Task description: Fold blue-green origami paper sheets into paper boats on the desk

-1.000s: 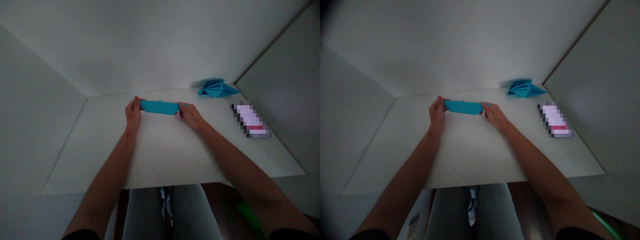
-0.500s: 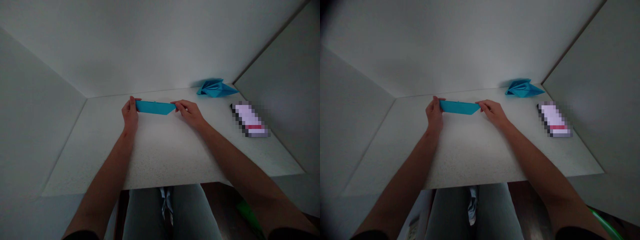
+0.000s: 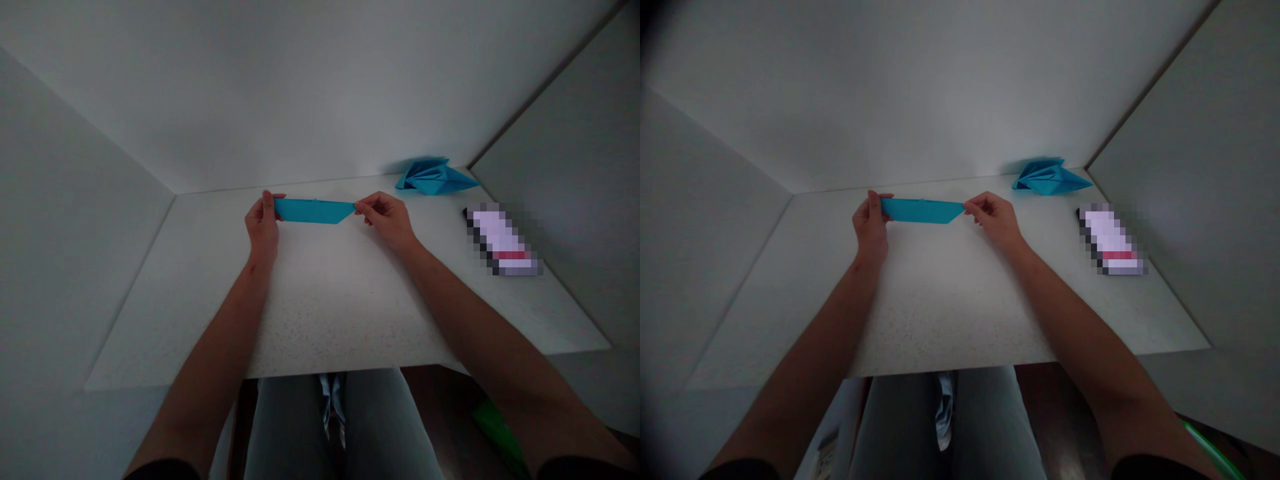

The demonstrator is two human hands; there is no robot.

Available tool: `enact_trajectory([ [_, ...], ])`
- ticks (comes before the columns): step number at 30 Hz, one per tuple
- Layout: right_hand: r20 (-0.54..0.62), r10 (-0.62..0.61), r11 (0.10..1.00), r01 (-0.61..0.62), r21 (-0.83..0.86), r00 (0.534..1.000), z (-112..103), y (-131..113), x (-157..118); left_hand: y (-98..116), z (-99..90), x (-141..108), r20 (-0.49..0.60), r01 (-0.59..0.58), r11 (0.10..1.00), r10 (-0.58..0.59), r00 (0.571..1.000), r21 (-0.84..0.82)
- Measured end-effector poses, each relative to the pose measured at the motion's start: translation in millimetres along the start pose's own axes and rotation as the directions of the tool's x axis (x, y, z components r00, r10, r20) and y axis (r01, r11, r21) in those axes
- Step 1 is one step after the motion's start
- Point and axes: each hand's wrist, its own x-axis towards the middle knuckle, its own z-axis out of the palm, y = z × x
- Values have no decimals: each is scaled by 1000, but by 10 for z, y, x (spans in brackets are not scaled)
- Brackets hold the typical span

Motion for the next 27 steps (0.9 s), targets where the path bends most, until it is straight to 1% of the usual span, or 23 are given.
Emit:
enact_trajectory([
  [3, -20, 5, 1000, -5, 2, 1000, -14, 1, 11, 20, 9, -8, 2, 2, 1000, -2, 1000, 1],
  [10, -49, -16, 999, 14, -53, 999, -24, 11, 15, 87, 23, -25, -14, 9, 1000, -9, 1000, 10],
  [15, -61, -35, 996, 30, -79, 998, -18, 39, 14, 67, 21, -26, 9, 13, 1000, -13, 1000, -3],
  [20, -44, -42, 999, 42, -3, 998, -22, 48, 27, 26, 16, -32, 51, 50, 997, -53, 997, 55],
  [23, -48, -50, 998, 52, 42, 998, -31, 49, 37, 12, 18, -31, 86, 60, 998, -63, 994, 30],
  [25, -54, -53, 998, 55, 42, 997, -36, 53, 43, 3, 20, -27, 104, 69, 998, -70, 992, 9],
  [27, -60, -53, 998, 55, 26, 997, -40, 62, 47, -8, 20, -27, 112, 83, 996, -85, 990, 24],
])
